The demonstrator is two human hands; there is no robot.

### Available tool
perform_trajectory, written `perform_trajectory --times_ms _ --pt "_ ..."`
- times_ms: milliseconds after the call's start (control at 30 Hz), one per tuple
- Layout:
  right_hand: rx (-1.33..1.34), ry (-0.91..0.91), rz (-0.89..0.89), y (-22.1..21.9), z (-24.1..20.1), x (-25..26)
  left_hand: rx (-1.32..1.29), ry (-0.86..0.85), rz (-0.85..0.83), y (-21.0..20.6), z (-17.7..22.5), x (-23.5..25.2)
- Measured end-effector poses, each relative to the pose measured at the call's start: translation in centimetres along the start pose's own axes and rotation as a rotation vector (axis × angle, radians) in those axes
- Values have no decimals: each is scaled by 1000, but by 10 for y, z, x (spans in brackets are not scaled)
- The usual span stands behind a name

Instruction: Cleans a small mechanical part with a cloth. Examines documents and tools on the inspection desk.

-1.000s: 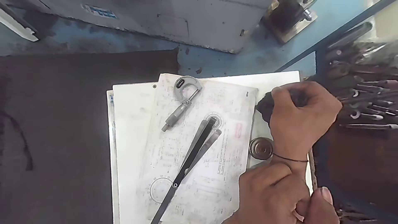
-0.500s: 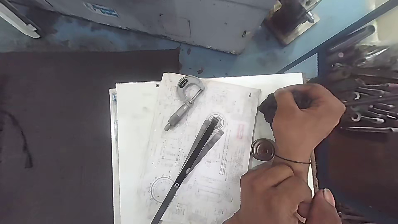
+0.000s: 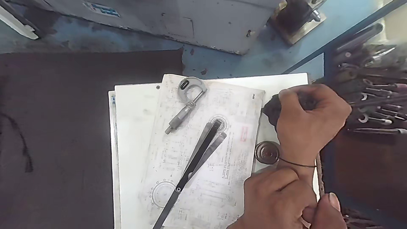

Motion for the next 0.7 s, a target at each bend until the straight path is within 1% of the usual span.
perform_trajectory --times_ms 700 --pt "-13 19 5 1 -1 0 -25 14 -1 0 -2 -1"
Point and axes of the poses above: each hand's wrist, its own x-axis towards the middle knuckle, its own y-axis out of the back of the hand, z = x × y, the point moved 7 cm from there along x, towards the middle knuckle, and after that the axes turned 4 degrees about -y, right-handed, at the moved point
